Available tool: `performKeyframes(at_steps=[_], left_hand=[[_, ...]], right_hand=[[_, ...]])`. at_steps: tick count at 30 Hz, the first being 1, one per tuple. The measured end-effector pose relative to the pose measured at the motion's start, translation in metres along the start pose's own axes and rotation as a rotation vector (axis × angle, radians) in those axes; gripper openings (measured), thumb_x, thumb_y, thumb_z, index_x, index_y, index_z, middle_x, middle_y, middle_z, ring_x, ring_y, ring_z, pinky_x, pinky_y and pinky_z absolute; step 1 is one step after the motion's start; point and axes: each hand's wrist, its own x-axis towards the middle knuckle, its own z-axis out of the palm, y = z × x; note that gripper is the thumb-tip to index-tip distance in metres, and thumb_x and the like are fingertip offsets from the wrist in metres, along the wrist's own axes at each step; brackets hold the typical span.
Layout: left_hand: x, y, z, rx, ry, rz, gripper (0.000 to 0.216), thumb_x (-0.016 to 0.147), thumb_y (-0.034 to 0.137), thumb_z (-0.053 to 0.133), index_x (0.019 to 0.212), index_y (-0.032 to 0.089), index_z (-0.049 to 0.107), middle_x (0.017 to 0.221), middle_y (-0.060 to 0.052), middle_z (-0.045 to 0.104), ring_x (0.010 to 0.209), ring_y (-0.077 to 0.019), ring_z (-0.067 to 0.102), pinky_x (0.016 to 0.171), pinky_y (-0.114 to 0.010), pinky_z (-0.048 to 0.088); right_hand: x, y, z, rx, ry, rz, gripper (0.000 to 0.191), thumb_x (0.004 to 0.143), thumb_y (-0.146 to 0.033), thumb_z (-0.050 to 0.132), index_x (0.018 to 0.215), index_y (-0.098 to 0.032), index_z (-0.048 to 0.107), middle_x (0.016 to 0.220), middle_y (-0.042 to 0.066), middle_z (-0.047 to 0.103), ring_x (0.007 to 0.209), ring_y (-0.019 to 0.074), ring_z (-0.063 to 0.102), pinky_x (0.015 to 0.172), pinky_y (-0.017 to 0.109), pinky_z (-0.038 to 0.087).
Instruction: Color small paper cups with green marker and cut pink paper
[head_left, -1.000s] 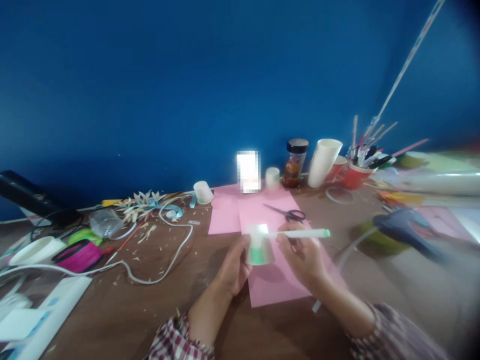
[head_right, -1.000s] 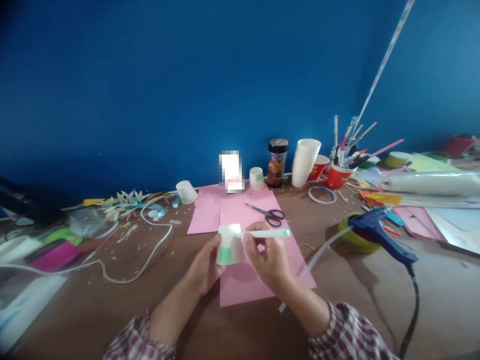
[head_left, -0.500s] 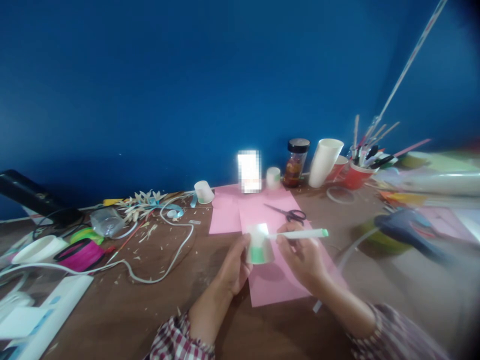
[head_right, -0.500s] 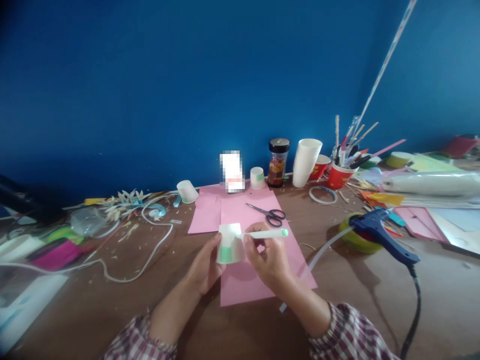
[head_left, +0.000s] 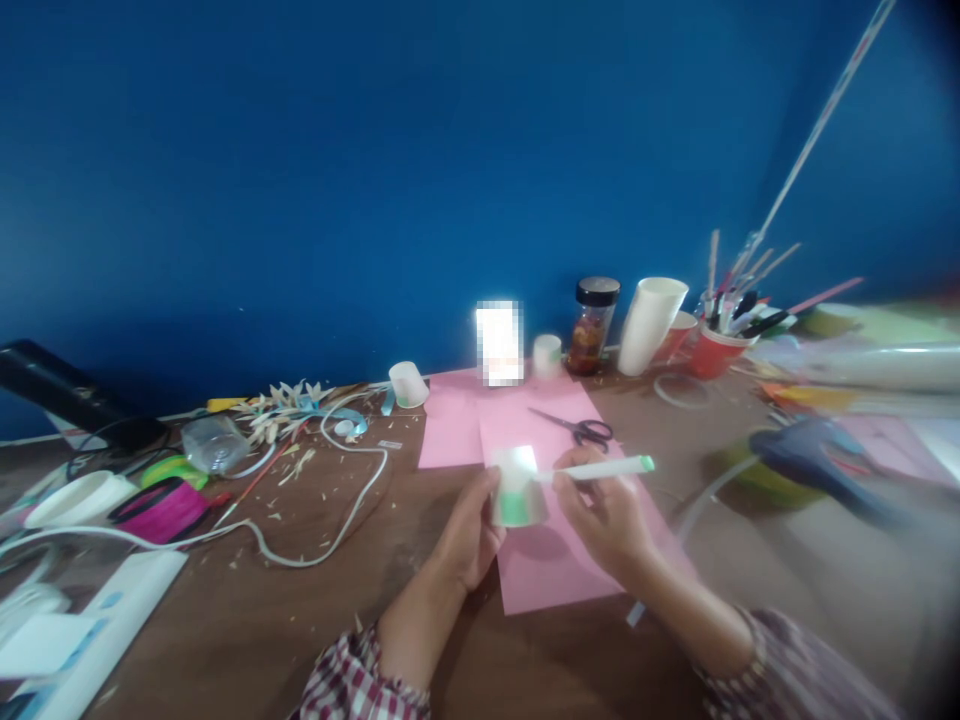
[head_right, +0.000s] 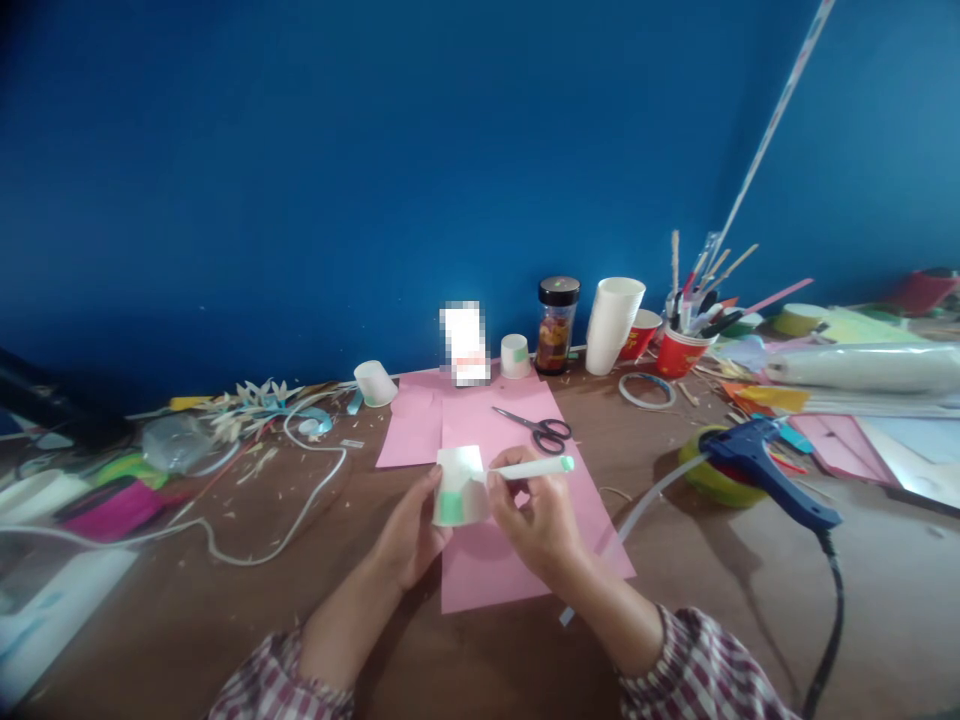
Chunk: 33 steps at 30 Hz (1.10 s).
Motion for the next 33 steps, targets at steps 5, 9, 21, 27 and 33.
performKeyframes(at_steps=[5,9,21,27,33], left_hand=[[0.0003,-0.0011,0.0004,-0.012,0.037,0.006,0.025,0.079,0.031,0.064,0.095,0.011,0.066,0.094,-0.010,0.070,0.096,-0.0225,0.063,0.090,-0.031,0.047],[0.0007,-0.0016,0.0000,-0.011,0.041,0.005,0.028,0.077,0.032,0.067,0.095,0.011,0.066,0.095,-0.011,0.069,0.097,-0.0239,0.062,0.089,-0.033,0.047],[0.0015,-0.0016,-0.0018,-0.002,0.012,0.016,0.027,0.077,0.033,0.067,0.095,0.012,0.067,0.095,-0.010,0.070,0.094,-0.0236,0.063,0.088,-0.033,0.047],[0.0009,-0.0010,0.0006,-0.015,0.025,0.017,0.026,0.076,0.033,0.068,0.092,0.012,0.068,0.092,-0.009,0.070,0.095,-0.0228,0.063,0.089,-0.032,0.047],[0.0010,-0.0005,0.0007,-0.018,0.005,0.009,0.028,0.075,0.034,0.069,0.092,0.012,0.068,0.092,-0.009,0.070,0.097,-0.0239,0.063,0.090,-0.033,0.047]], right_hand=[[-0.0019,-0.0017,-0.0001,0.004,0.033,0.003,0.008,0.085,-0.021,0.050,0.078,-0.019,0.053,0.065,-0.002,0.052,0.053,0.0094,0.046,0.043,0.018,0.037],[-0.0025,-0.0017,0.0016,-0.005,0.025,-0.007,0.008,0.084,-0.021,0.050,0.078,-0.019,0.054,0.067,-0.001,0.052,0.055,0.0096,0.047,0.044,0.018,0.038],[-0.0026,-0.0011,0.0014,-0.024,-0.012,-0.002,0.009,0.085,-0.024,0.049,0.080,-0.019,0.054,0.066,-0.001,0.054,0.054,0.0108,0.051,0.045,0.019,0.039],[-0.0009,-0.0008,0.0009,-0.048,0.037,-0.020,0.009,0.085,-0.021,0.049,0.077,-0.019,0.053,0.066,-0.001,0.053,0.055,0.0105,0.049,0.045,0.019,0.039],[0.0015,-0.0025,0.0001,-0.077,0.049,-0.030,0.009,0.084,-0.020,0.048,0.076,-0.019,0.052,0.066,-0.001,0.054,0.055,0.0099,0.050,0.046,0.019,0.040]])
